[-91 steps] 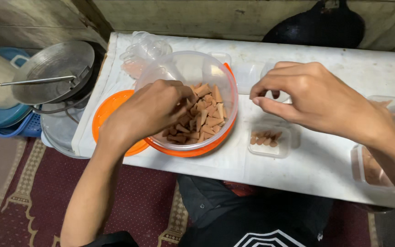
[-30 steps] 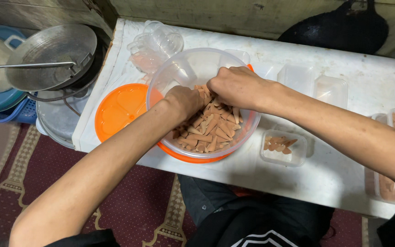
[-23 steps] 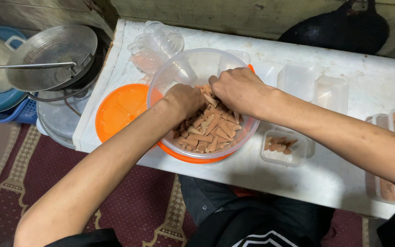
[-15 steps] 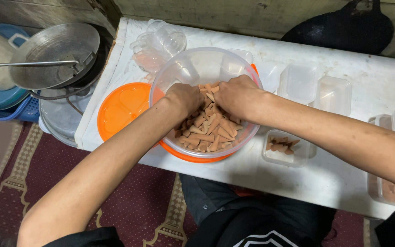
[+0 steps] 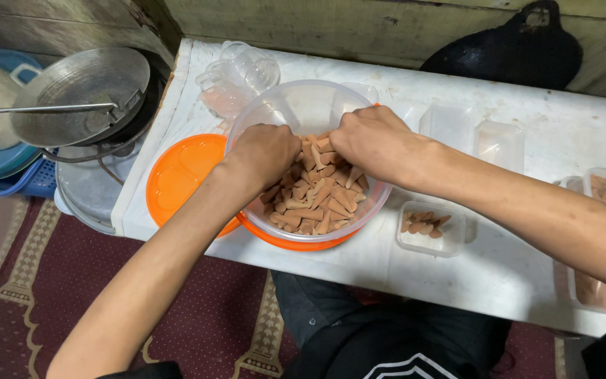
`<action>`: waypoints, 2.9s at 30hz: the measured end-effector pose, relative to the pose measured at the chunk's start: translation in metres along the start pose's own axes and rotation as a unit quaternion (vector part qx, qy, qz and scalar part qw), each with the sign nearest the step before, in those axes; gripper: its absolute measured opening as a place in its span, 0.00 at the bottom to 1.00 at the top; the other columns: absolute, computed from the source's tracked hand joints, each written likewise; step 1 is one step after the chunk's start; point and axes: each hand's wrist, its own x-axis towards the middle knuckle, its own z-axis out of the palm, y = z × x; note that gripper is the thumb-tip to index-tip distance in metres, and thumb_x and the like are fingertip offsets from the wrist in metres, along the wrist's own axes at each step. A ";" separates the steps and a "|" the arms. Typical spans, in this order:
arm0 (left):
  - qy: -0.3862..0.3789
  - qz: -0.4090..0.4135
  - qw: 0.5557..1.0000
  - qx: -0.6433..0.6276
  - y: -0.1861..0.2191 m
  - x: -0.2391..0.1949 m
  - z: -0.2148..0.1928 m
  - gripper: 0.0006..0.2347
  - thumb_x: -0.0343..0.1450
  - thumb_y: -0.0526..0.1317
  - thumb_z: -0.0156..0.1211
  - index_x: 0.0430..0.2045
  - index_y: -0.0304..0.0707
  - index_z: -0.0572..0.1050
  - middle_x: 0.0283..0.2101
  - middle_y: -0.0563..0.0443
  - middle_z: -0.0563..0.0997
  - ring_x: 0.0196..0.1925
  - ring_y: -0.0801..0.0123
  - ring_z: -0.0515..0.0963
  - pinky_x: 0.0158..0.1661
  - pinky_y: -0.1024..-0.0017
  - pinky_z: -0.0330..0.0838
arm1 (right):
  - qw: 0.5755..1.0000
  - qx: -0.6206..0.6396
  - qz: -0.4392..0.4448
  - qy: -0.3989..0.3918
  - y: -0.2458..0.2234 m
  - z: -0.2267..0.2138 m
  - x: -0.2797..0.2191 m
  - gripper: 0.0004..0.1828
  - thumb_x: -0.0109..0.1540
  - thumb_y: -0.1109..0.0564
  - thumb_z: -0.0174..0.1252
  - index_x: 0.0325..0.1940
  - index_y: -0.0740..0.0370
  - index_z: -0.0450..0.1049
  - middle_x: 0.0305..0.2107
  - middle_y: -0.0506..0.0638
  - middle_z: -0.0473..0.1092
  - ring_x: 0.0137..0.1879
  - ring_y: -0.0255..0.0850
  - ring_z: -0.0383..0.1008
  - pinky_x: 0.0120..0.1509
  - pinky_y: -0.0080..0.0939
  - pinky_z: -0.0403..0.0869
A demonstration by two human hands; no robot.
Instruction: The person transfers small, brown, triangular snack pieces from a large orange bucket into several small clear plastic containers. They pick up handfuls of snacks and place them into the containers, filling them one by one.
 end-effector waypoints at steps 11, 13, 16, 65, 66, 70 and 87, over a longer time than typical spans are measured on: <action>0.160 0.035 0.935 -0.314 0.032 -0.090 -0.097 0.03 0.66 0.32 0.63 0.27 0.34 0.83 0.29 0.39 0.81 0.31 0.41 0.82 0.34 0.52 0.77 | 0.953 0.288 0.044 0.083 -0.007 -0.061 -0.067 0.06 0.59 0.61 0.60 0.28 0.62 0.78 0.22 0.54 0.75 0.32 0.50 0.77 0.35 0.49 0.75; 0.173 0.048 0.914 -0.364 0.041 -0.098 -0.107 0.03 0.67 0.33 0.64 0.29 0.35 0.83 0.31 0.40 0.82 0.32 0.45 0.82 0.35 0.55 0.77 | 0.936 0.332 0.048 0.103 -0.009 -0.068 -0.080 0.06 0.60 0.63 0.59 0.27 0.62 0.78 0.22 0.53 0.76 0.31 0.48 0.77 0.35 0.47 0.74; 0.184 0.076 0.887 -0.417 0.050 -0.101 -0.107 0.05 0.67 0.32 0.63 0.33 0.36 0.84 0.32 0.40 0.82 0.32 0.55 0.82 0.36 0.61 0.77 | 0.904 0.400 0.071 0.134 -0.008 -0.068 -0.098 0.05 0.60 0.62 0.60 0.29 0.60 0.80 0.21 0.50 0.75 0.30 0.41 0.75 0.34 0.41 0.73; 0.233 0.140 0.959 -0.076 0.212 0.013 0.046 0.07 0.64 0.31 0.59 0.28 0.39 0.84 0.32 0.48 0.81 0.35 0.61 0.77 0.34 0.67 0.65 | 0.916 0.316 0.241 0.057 -0.016 0.122 -0.175 0.04 0.59 0.61 0.62 0.34 0.64 0.81 0.20 0.53 0.76 0.32 0.41 0.76 0.34 0.36 0.75; 0.228 0.138 0.962 -0.061 0.214 0.014 0.046 0.07 0.64 0.30 0.58 0.28 0.39 0.84 0.31 0.49 0.81 0.34 0.61 0.77 0.34 0.67 0.65 | 0.918 0.311 0.240 0.052 -0.015 0.126 -0.174 0.05 0.59 0.61 0.63 0.34 0.66 0.81 0.20 0.53 0.76 0.32 0.41 0.76 0.34 0.36 0.75; 0.227 0.145 0.961 -0.069 0.218 0.018 0.048 0.08 0.64 0.31 0.58 0.30 0.39 0.84 0.31 0.47 0.81 0.34 0.58 0.78 0.34 0.66 0.66 | 0.923 0.299 0.238 0.051 -0.016 0.136 -0.174 0.05 0.59 0.61 0.63 0.35 0.65 0.82 0.19 0.52 0.76 0.31 0.39 0.76 0.33 0.34 0.75; 0.173 0.135 0.971 -0.092 0.207 0.005 0.027 0.07 0.63 0.30 0.62 0.30 0.38 0.84 0.35 0.46 0.82 0.38 0.58 0.78 0.38 0.65 0.65 | 0.906 0.346 0.241 0.043 -0.018 0.117 -0.178 0.05 0.59 0.63 0.64 0.37 0.68 0.81 0.26 0.57 0.80 0.39 0.46 0.82 0.39 0.40 0.80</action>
